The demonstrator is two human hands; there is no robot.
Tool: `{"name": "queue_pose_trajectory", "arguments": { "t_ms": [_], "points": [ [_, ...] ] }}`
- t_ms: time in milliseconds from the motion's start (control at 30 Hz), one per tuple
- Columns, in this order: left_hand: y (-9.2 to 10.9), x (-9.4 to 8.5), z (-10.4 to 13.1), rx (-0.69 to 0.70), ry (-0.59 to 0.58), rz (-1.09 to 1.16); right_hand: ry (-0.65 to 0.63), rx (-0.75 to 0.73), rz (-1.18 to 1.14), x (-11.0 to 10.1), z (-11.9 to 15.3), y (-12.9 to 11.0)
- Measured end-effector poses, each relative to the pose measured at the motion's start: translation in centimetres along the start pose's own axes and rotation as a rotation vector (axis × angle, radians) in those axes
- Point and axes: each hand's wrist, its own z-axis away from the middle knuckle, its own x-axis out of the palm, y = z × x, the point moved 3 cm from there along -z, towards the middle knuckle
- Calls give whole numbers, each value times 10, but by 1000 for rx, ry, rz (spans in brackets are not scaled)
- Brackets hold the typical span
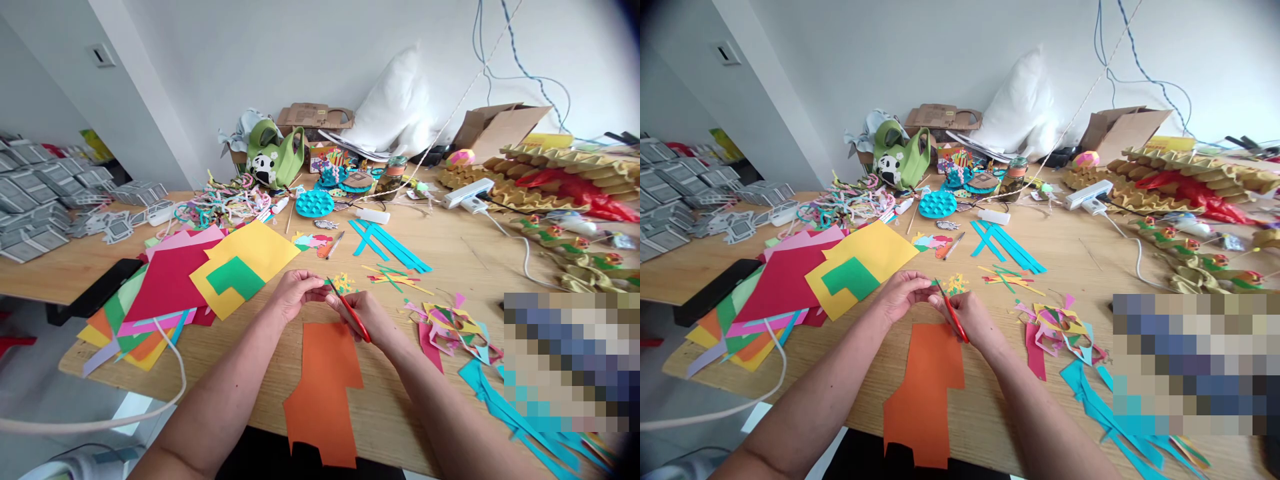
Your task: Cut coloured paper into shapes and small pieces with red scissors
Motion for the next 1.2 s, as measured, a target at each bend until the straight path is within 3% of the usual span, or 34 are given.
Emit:
{"name": "queue_pose_trajectory", "arguments": {
  "t_ms": [200, 533, 1200],
  "points": [
    [-4, 2, -1, 0, 3, 17, 23, 30, -8, -1, -2, 3],
    [-20, 13, 0, 13, 97, 266, 20, -4, -53, 2, -2, -1],
    [-29, 22, 9, 36, 213, 348, 11, 28, -96, 9, -2, 0]
  ]
}}
